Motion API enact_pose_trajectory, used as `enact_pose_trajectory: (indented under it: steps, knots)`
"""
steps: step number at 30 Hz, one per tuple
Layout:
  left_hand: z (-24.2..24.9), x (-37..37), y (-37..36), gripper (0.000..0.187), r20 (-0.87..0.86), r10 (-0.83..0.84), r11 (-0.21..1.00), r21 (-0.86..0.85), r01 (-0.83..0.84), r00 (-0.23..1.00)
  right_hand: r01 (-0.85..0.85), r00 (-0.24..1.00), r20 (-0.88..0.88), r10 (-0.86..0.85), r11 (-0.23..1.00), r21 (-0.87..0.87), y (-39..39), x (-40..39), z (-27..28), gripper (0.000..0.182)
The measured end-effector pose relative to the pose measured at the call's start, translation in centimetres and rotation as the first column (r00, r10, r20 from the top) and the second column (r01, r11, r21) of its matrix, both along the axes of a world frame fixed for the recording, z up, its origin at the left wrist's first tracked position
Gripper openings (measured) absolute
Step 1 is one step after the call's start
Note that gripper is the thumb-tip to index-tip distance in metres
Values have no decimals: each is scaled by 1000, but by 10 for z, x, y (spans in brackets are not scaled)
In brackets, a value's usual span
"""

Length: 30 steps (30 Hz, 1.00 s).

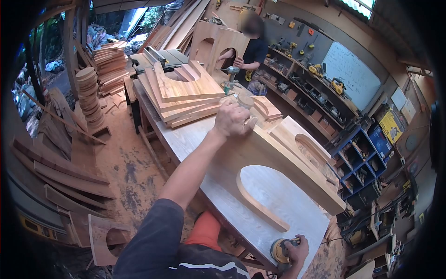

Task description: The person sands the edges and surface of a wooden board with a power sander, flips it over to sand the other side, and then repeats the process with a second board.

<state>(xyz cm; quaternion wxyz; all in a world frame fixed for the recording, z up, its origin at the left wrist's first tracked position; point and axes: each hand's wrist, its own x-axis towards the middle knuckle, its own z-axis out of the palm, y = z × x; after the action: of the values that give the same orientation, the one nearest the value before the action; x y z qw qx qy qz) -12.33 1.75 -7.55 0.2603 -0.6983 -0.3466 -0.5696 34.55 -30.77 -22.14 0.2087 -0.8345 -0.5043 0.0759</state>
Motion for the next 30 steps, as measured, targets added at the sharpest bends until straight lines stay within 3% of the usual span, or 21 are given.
enact_pose_trajectory:
  steps: [13,18,30]
  knots:
    - [1,2,-3,45,32,25,999,29,-26,999,15,997,-71,-16,1000,-13,-1,-16,15,66]
    - [-1,4,2,43,53,15,998,65,-18,998,-25,1000,2,25,998,-49,2,-5,9,65]
    - [1,4,-2,42,47,15,999,47,-18,999,-19,1000,-7,19,999,-45,1,-5,8,64]
